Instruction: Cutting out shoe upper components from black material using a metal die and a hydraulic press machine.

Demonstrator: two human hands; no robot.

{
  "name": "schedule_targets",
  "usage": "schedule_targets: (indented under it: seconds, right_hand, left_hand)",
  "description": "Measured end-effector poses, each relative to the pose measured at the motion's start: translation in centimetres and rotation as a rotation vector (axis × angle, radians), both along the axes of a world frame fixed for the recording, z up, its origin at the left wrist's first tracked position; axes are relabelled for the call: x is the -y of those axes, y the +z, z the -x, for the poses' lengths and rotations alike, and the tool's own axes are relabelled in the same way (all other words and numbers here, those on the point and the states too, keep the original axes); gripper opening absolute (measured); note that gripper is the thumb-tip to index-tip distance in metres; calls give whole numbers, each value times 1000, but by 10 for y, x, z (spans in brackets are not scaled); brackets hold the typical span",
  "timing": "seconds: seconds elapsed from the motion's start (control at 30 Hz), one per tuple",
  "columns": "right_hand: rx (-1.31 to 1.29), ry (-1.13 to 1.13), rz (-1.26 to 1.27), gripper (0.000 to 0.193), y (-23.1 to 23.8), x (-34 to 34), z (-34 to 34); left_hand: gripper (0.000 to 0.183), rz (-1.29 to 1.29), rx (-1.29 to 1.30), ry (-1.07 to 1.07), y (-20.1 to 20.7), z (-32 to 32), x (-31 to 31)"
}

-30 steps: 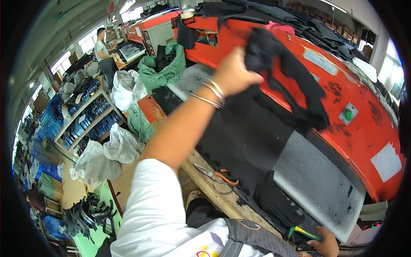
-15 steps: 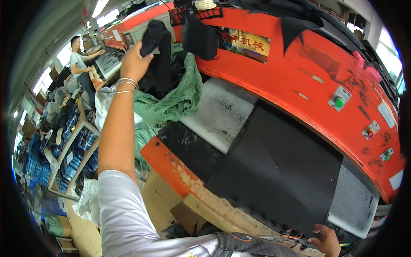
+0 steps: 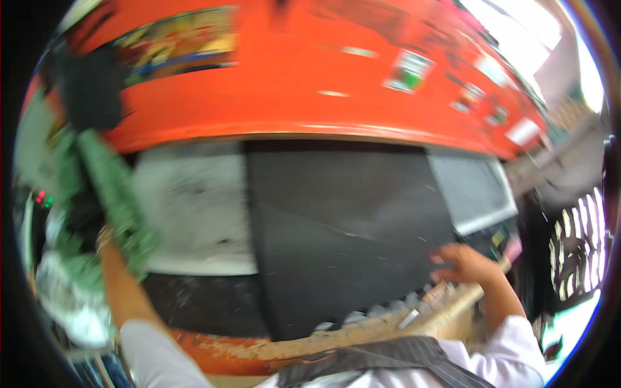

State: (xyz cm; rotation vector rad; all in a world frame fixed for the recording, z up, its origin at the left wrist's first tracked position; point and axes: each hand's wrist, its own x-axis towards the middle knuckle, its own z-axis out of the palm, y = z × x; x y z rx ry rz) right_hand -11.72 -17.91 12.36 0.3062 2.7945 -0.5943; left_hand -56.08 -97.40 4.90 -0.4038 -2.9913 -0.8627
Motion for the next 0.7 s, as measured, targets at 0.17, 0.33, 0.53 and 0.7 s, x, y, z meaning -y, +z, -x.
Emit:
schedule_targets:
  seconds: [0.17,0.33,0.53,0.7]
  right_hand:
    - [-214,-489,75,41,-48,-76,17]
    - [5,-1033,-128,76,-90,-157,-30]
    - [58,-854,96,80,-101,-157,-26]
    - [72,-594,142,86,-99,-153,-20]
  left_hand:
    - [40,-78,-163,323,-57,95,-57]
    - [34,-355,-567,58,-7,-73,-298]
    - [36,-535,657,76,-55,-202,-417]
    - [47,-579,650,-23,-59,-202,-443]
